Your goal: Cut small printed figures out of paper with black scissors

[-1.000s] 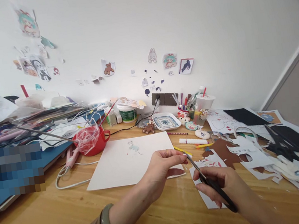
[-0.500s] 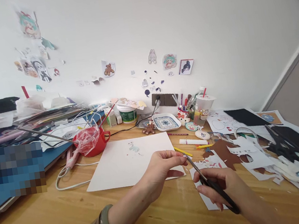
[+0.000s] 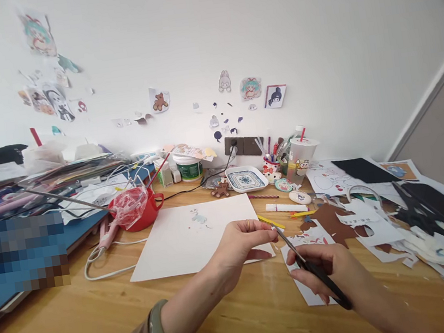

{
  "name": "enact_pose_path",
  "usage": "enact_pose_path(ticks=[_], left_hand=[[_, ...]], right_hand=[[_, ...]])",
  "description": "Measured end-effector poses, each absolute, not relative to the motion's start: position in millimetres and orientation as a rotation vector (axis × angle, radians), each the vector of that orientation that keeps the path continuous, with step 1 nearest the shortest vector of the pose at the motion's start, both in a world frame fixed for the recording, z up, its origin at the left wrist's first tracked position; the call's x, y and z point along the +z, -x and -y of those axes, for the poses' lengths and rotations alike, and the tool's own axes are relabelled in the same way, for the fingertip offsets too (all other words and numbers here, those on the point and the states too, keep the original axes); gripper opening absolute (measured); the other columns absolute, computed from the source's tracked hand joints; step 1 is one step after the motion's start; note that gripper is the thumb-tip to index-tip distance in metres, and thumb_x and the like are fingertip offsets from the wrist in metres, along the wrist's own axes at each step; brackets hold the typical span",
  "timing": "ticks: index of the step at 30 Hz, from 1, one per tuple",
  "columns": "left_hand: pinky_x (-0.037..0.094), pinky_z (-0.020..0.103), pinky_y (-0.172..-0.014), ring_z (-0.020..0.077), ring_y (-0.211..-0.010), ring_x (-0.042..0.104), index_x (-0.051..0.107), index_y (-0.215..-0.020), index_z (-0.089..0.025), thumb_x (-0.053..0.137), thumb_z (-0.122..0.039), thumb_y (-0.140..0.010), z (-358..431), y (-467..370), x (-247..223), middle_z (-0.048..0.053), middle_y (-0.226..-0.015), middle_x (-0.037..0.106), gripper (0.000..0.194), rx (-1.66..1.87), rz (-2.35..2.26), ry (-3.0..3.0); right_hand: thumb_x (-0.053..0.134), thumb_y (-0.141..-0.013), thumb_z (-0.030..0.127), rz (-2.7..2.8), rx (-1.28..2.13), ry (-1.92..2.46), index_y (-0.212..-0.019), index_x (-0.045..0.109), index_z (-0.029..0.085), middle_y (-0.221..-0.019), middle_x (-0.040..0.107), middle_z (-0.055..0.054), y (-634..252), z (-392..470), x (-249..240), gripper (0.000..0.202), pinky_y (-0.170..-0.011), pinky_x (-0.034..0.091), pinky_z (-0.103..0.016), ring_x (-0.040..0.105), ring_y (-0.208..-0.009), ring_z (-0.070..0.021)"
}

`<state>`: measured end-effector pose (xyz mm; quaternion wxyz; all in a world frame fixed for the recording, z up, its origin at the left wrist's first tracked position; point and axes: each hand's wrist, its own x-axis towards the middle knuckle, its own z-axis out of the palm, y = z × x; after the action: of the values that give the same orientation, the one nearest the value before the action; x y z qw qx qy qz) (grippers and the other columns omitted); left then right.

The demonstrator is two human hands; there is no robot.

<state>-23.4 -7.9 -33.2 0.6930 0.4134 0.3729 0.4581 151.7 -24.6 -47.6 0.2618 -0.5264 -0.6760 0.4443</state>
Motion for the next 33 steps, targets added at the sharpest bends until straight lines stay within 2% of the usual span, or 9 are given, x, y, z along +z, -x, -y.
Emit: enact_pose_path(ticks=[7,33], left_hand=[[0.042,0.023,-0.06,0.011,-0.067,0.051,0.063,-0.065,-0.014,0.07,-0.028,-0.056,7.4,22.0,-36.2,0.002,-0.068,0.059,0.018,1.013,-0.804,-0.918],[0.043,0.021,-0.057,0.0108,-0.068,0.05,0.063,-0.066,-0.014,0.069,-0.024,-0.059,6.7,23.1,-37.3,0.002,-0.069,0.057,0.014,1.044,-0.772,-0.912]], right_hand=[[0.058,-0.067,0.032,1.818,1.207,1.387,-0.074,0.057,0.019,-0.043,0.039,0.008,-151.5,26.0,-47.4,0.015,-0.035,0.034,-0.017,0.036,-0.035,-0.0065],[0.057,-0.068,0.032,1.809,1.234,1.41,-0.072,0.056,0.019,-0.043,0.039,0.008,-152.4,28.8,-45.9,0.014,-0.034,0.034,-0.016,0.036,-0.034,-0.0059]])
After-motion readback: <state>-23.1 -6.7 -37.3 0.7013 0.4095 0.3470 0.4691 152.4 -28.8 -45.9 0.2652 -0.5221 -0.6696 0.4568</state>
